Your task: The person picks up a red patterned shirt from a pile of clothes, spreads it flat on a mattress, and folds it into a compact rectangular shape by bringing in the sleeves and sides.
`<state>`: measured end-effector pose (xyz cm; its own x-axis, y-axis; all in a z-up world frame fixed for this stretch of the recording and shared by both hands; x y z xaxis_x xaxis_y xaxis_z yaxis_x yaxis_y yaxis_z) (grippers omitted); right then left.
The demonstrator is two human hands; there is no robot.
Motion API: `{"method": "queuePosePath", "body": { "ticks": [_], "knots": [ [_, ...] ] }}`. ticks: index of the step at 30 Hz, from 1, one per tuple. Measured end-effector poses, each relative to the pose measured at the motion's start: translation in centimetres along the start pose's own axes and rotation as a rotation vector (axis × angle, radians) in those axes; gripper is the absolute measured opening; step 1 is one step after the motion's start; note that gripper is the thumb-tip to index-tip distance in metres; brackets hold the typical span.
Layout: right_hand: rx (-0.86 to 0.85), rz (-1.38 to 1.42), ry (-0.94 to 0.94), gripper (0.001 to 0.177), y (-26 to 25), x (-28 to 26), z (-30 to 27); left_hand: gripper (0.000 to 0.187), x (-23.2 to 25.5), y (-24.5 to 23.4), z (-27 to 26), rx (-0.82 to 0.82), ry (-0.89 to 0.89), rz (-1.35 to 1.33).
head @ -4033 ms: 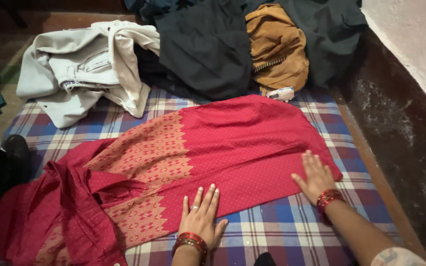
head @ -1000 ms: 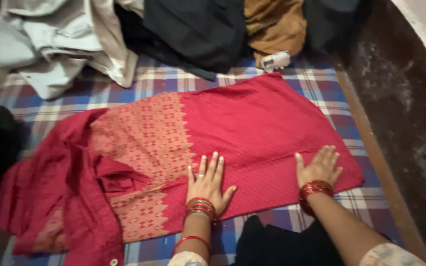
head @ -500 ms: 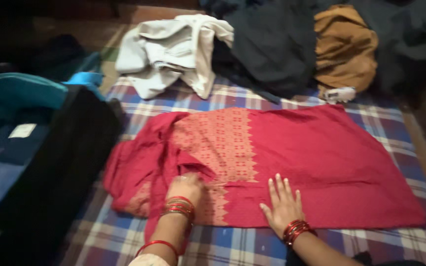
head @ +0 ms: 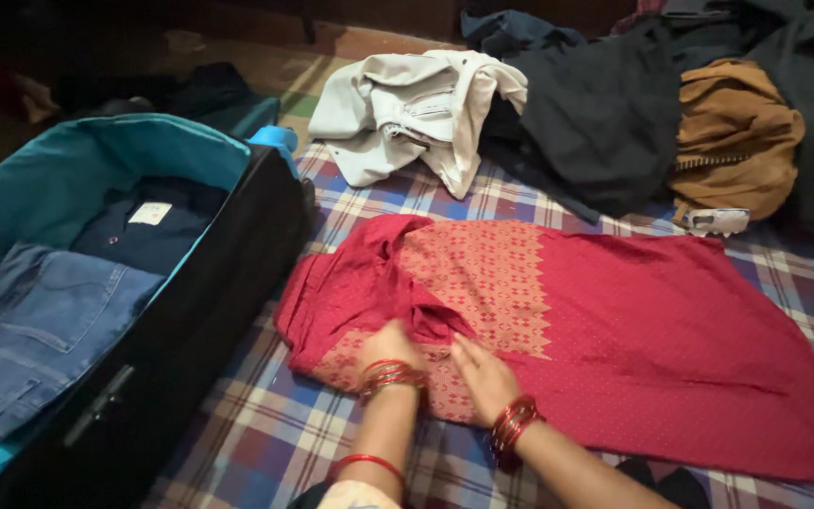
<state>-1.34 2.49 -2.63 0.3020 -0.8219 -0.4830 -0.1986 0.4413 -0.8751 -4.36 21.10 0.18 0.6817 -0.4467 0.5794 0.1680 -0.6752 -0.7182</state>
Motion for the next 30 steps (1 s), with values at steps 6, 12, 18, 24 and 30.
{"method": "queuePosePath", "body": {
  "ticks": [6,12,18,24,30],
  "knots": [
    [-0.152,0.336,0.172,0.035,0.1,8.7,7.1,0.033,3.1,2.8,-0.4,-0.510,0.176,-0.947],
    [0.350,0.563,0.379,0.053,-10.9,17.4,12.4,0.054,-8.8,-6.5,6.0,0.322,0.067,-0.170],
    [0.139,-0.100,0.130,0.053,-9.4,6.6,8.1,0.052,-13.5,-5.7,9.1,0.271,-0.059,-0.142],
    [-0.064,-0.346,0.073,0.055,-2.5,-0.3,9.7,0.057,-13.5,-5.8,8.6,0.192,-0.065,-0.153],
    [0.035,-0.249,0.086,0.023,-0.4,-0.1,13.6,0.055,-13.8,-7.0,8.2,0.277,-0.080,-0.072]
  ]
}}
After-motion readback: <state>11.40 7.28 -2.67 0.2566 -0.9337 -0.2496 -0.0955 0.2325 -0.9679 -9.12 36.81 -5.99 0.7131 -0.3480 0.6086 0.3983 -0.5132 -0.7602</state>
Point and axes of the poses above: each hand's wrist, its own z-axis towards the middle knuckle, its own y-axis out of the palm, x = y × z, the point moved 3 cm from there along z, towards the middle knuckle, and after that the axes turned 13 degrees about -z, right-handed, at the moved point
